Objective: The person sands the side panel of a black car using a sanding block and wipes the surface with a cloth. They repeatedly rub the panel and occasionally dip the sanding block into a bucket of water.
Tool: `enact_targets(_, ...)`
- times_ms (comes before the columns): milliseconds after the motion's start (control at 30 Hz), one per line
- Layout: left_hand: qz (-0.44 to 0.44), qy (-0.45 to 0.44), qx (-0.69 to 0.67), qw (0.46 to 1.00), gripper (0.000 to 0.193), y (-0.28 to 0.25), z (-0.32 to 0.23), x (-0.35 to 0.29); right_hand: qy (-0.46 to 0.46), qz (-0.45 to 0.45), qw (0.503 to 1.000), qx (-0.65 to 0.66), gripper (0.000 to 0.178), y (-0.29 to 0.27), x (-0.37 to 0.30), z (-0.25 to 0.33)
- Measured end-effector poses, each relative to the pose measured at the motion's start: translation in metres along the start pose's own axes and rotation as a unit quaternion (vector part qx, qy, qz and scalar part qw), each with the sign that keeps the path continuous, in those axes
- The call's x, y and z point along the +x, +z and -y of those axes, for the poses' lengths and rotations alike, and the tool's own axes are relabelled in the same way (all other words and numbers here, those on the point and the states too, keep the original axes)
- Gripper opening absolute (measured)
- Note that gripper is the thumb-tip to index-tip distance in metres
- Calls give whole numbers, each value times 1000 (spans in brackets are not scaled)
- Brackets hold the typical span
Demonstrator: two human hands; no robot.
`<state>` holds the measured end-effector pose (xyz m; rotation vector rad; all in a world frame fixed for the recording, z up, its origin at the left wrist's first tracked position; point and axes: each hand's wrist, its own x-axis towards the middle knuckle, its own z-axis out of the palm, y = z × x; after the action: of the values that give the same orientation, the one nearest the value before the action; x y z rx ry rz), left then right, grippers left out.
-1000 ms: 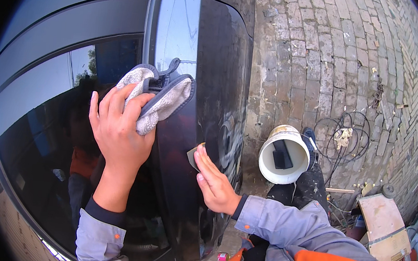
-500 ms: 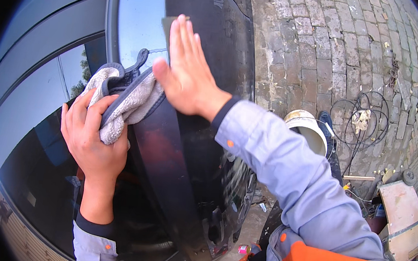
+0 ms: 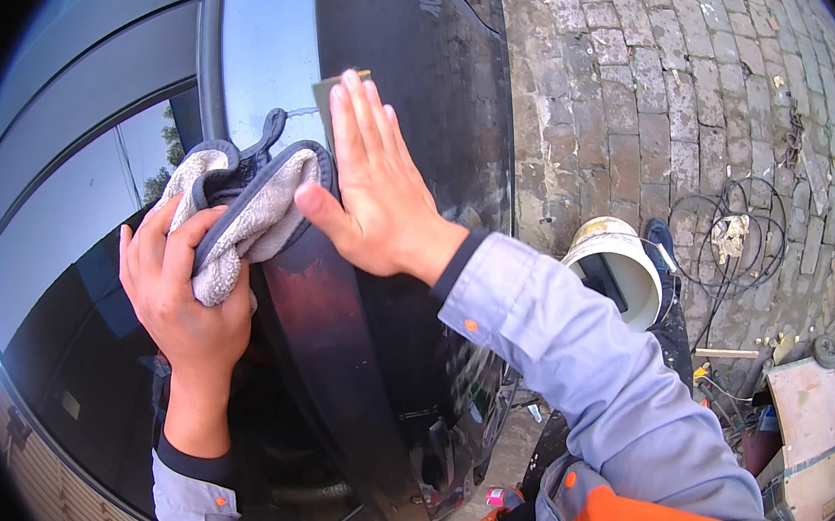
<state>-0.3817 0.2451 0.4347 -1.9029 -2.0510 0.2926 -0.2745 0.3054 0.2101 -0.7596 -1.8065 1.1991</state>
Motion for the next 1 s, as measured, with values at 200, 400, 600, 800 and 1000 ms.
enact_targets(200,1,0,-2,1000,40,-1,-2,2,25,55,989,134,116,-11,-140,79)
enact_targets(400,2,2,-2,1000,40,1,-1,-2,35,116,987,102,118,-2,-110,52)
enact_targets(600,6,0,0,1000,40,0,-1,-2,14,21,999,29,115,2,-22,17)
enact_targets(800,6,-5,-1,1000,41,-3,-3,-2,24,70,987,142,122,-5,-174,90)
enact_targets(1000,-1,1,1,1000,42,-2,0,-1,17,52,997,54,114,-1,-46,32)
